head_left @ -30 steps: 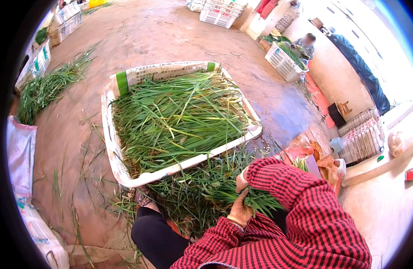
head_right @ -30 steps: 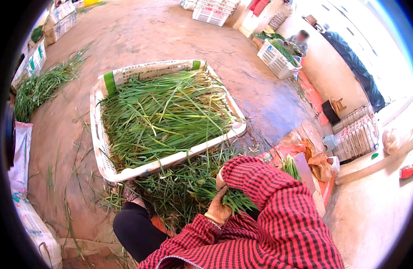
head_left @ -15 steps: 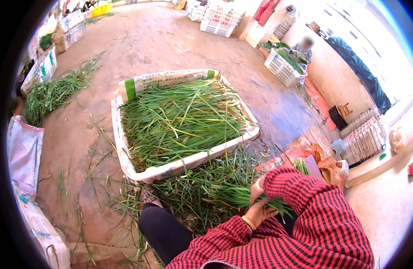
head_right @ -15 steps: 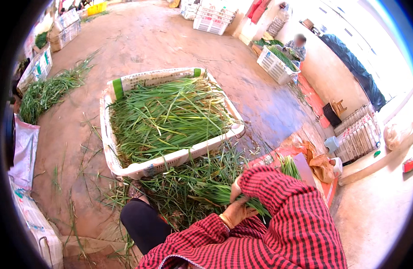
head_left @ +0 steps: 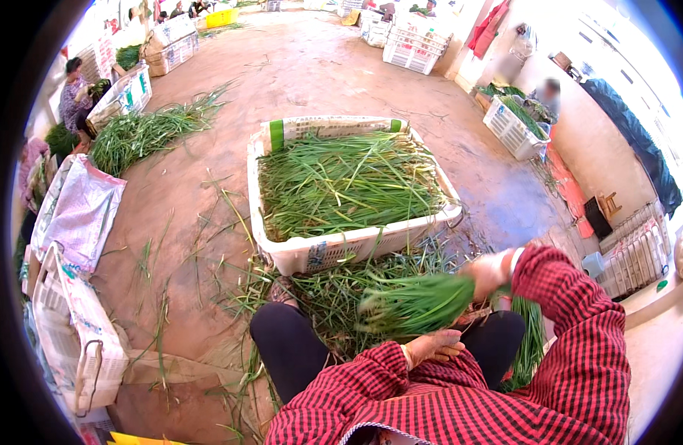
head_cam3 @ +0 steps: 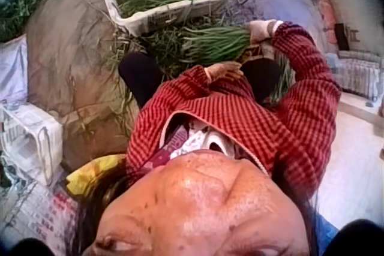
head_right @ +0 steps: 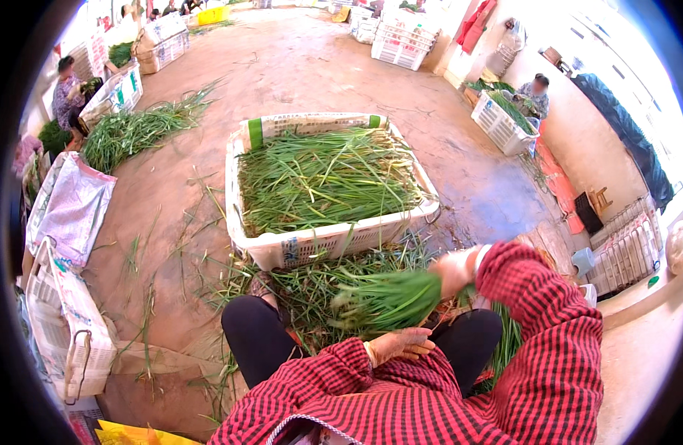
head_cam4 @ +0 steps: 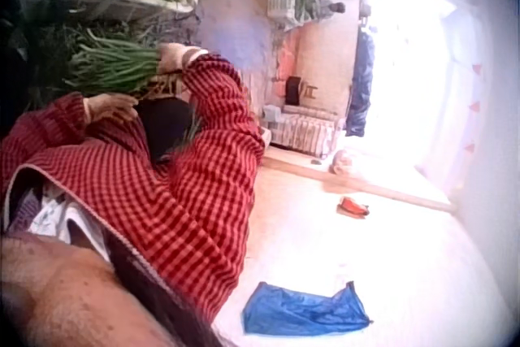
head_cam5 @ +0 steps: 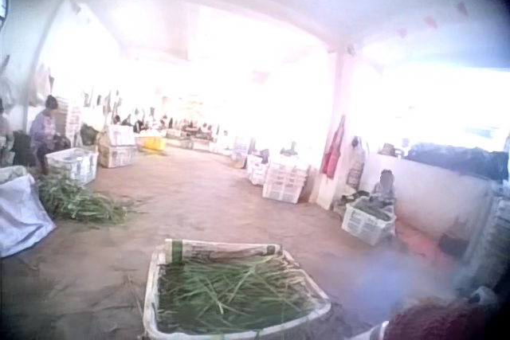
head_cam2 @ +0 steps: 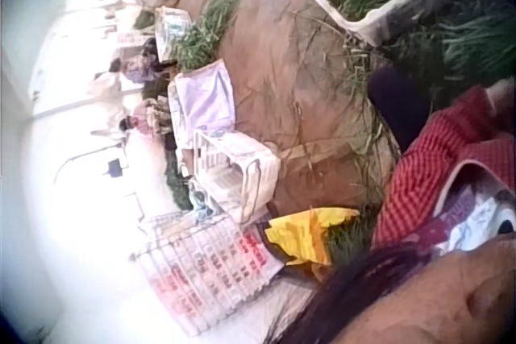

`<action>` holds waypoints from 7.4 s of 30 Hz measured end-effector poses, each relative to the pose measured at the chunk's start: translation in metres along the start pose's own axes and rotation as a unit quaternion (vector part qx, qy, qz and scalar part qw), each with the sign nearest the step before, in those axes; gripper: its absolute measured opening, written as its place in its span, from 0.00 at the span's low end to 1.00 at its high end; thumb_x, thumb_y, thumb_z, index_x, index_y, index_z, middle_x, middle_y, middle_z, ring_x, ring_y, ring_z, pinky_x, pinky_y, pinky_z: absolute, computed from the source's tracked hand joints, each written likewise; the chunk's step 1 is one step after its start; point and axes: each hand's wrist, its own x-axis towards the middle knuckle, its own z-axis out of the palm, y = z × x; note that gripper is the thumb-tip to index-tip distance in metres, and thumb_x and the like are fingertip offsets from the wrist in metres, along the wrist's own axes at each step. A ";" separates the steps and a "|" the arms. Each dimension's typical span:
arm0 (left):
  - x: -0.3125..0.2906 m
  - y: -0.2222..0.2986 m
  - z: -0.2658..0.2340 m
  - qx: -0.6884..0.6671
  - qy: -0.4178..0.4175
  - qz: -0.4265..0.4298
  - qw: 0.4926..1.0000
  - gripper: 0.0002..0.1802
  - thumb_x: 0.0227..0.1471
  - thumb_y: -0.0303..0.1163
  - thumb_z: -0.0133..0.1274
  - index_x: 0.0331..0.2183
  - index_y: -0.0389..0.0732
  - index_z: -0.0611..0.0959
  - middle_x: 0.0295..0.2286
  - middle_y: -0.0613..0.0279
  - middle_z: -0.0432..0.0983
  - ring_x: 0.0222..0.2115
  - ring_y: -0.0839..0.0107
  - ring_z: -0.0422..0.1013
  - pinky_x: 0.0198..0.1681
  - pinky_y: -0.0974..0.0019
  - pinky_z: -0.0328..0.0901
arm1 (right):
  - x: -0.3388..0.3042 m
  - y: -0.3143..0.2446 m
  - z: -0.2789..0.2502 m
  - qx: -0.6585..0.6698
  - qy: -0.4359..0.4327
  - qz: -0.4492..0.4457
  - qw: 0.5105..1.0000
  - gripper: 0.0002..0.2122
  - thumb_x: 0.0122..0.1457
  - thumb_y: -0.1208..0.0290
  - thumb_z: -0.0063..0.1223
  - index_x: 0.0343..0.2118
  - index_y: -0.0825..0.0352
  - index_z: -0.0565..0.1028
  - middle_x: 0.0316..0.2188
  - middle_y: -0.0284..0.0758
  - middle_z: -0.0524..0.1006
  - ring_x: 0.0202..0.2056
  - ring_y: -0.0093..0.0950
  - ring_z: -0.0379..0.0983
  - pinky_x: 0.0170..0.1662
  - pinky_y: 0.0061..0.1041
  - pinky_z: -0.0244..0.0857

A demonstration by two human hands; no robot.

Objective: The person peels and sorts green onions by hand, removes individual stalks from a bundle, and ties a finished bundle together with a red tie.

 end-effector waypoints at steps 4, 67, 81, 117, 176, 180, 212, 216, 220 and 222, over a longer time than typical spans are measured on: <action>-0.006 0.001 0.010 -0.026 -0.032 -0.018 0.999 0.36 0.59 0.50 0.51 0.61 0.39 0.63 0.54 0.54 0.69 0.54 0.64 0.67 0.58 0.62 0.61 | 0.024 0.021 0.019 -0.195 0.118 0.176 0.958 0.18 0.50 0.58 0.59 0.37 0.68 0.81 0.34 0.43 0.82 0.38 0.39 0.80 0.41 0.35 0.73; -0.114 0.073 0.093 0.341 0.240 0.066 0.907 0.30 0.42 0.22 0.61 0.51 0.34 0.76 0.43 0.63 0.77 0.41 0.74 0.71 0.48 0.68 0.66 | 0.008 0.023 0.138 0.815 0.305 -0.454 0.191 0.31 0.63 0.41 0.40 0.59 0.64 0.66 0.52 0.36 0.74 0.51 0.31 0.72 0.55 0.34 0.67; -0.237 0.006 0.122 0.045 0.360 0.011 0.932 0.40 0.36 0.17 0.62 0.55 0.37 0.71 0.51 0.61 0.72 0.50 0.67 0.67 0.57 0.62 0.60 | 0.144 0.026 0.123 0.458 0.343 -0.368 0.733 0.14 0.65 0.62 0.50 0.44 0.68 0.77 0.33 0.31 0.80 0.36 0.18 0.70 0.44 0.22 0.64; -0.259 -0.016 0.116 0.134 0.484 0.005 0.865 0.29 0.41 0.18 0.62 0.49 0.35 0.77 0.44 0.63 0.78 0.44 0.71 0.73 0.51 0.65 0.66 | 0.090 -0.031 0.076 0.192 0.413 -0.234 0.859 0.16 0.55 0.54 0.53 0.28 0.64 0.75 0.26 0.43 0.78 0.33 0.46 0.75 0.38 0.41 0.69; -0.256 0.016 0.111 0.362 0.476 -0.082 0.797 0.33 0.39 0.29 0.62 0.51 0.38 0.75 0.38 0.58 0.81 0.39 0.71 0.76 0.46 0.67 0.68 | 0.051 0.011 0.068 -0.095 0.606 -0.318 0.723 0.10 0.49 0.78 0.50 0.35 0.61 0.78 0.33 0.34 0.76 0.33 0.35 0.77 0.32 0.31 0.73; -0.273 0.008 0.103 0.413 0.488 -0.097 0.762 0.33 0.38 0.31 0.60 0.51 0.42 0.76 0.36 0.55 0.81 0.38 0.63 0.78 0.44 0.64 0.69 | 0.062 0.127 0.047 0.017 0.596 0.008 0.803 0.08 0.56 0.74 0.53 0.38 0.62 0.78 0.43 0.36 0.77 0.38 0.39 0.77 0.39 0.34 0.73; -0.270 0.048 0.119 0.794 0.469 -0.095 0.377 0.49 0.32 0.32 0.67 0.60 0.58 0.69 0.38 0.57 0.75 0.33 0.58 0.75 0.34 0.58 0.69 | 0.066 0.102 0.115 0.049 0.421 0.003 0.906 0.24 0.51 0.58 0.63 0.49 0.66 0.76 0.45 0.44 0.74 0.47 0.40 0.73 0.52 0.37 0.66; -0.265 0.049 0.118 0.817 0.451 -0.069 0.352 0.48 0.32 0.30 0.66 0.59 0.59 0.69 0.39 0.56 0.76 0.33 0.57 0.75 0.33 0.58 0.70 | 0.090 0.023 0.114 0.408 0.184 -0.359 0.819 0.27 0.54 0.51 0.63 0.48 0.71 0.76 0.39 0.40 0.80 0.42 0.27 0.75 0.50 0.26 0.68; -0.262 0.054 0.121 0.844 0.429 -0.049 0.317 0.47 0.33 0.26 0.62 0.58 0.60 0.70 0.40 0.56 0.76 0.33 0.57 0.75 0.33 0.58 0.69 | 0.125 -0.029 0.134 0.227 0.363 -0.523 0.737 0.13 0.58 0.70 0.59 0.44 0.67 0.77 0.43 0.32 0.79 0.43 0.23 0.74 0.45 0.24 0.70; -0.271 0.049 0.118 0.855 0.425 -0.050 0.292 0.46 0.34 0.23 0.59 0.58 0.61 0.71 0.41 0.57 0.75 0.32 0.58 0.74 0.31 0.59 0.69 | 0.130 -0.020 0.144 0.262 0.290 -0.519 0.760 0.12 0.58 0.74 0.57 0.45 0.68 0.77 0.38 0.33 0.80 0.36 0.21 0.76 0.38 0.22 0.72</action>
